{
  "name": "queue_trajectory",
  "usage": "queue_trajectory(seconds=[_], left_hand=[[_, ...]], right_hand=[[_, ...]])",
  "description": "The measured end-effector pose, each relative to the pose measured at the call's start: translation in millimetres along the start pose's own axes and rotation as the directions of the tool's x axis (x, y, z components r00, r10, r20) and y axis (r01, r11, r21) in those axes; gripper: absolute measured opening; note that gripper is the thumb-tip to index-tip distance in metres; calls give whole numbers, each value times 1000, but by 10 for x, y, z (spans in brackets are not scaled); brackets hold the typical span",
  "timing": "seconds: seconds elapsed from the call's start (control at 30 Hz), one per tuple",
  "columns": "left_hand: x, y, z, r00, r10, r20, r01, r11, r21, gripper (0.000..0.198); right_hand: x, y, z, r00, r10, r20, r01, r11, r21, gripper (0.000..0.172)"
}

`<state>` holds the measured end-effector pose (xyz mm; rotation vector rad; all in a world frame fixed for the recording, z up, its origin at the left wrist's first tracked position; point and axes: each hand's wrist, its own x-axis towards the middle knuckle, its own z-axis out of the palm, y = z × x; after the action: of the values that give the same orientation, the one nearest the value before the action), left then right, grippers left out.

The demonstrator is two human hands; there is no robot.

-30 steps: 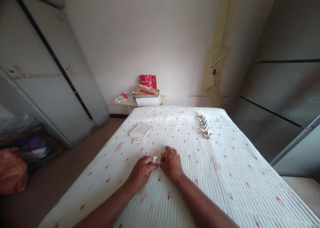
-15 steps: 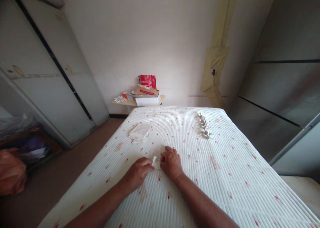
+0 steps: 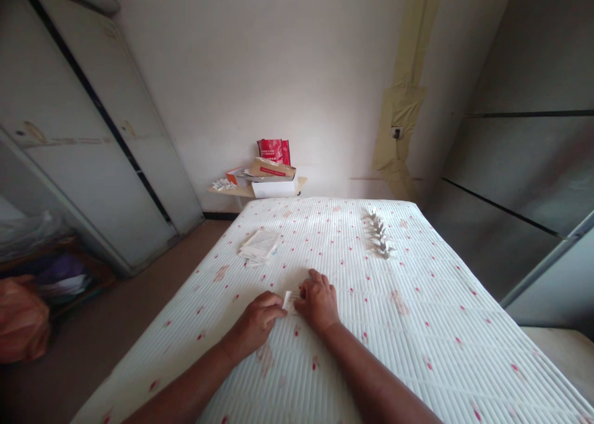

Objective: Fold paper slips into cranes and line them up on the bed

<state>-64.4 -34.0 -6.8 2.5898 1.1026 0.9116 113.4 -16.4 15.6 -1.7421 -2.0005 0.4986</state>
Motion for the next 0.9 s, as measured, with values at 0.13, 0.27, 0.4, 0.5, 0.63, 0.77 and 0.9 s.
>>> queue_trajectory(seconds=[0.13, 0.27, 0.4, 0.5, 0.63, 0.77, 0.9], left_hand=[[-2, -9, 9, 1000, -25, -3, 25, 999, -28, 31], [30, 19, 14, 990, -138, -8, 137, 988, -75, 37], [100, 92, 54, 950, -312, -15, 307, 942, -139, 34], [167, 225, 85, 900, -436, 2, 425, 876, -230, 32], [231, 434, 109, 870, -484, 88, 489, 832, -262, 31], [230, 422, 84, 859, -507, 64, 510, 843, -171, 28], [237, 193, 16, 930, -366, 7, 364, 922, -134, 39]], right_hand=[[45, 60, 4, 1000, 10, 4, -10, 999, 42, 7], [63, 134, -24, 996, -58, -74, 69, 985, 156, 12], [-6, 190, -166, 973, -116, -200, 168, 949, 268, 15], [-103, 181, -251, 987, -162, -25, 161, 938, 307, 18], [-187, 128, -238, 978, -191, 81, 178, 973, 144, 18], [-218, 97, -189, 977, -189, 102, 195, 980, -49, 16], [-246, 111, -183, 966, -243, 91, 250, 966, -68, 14]])
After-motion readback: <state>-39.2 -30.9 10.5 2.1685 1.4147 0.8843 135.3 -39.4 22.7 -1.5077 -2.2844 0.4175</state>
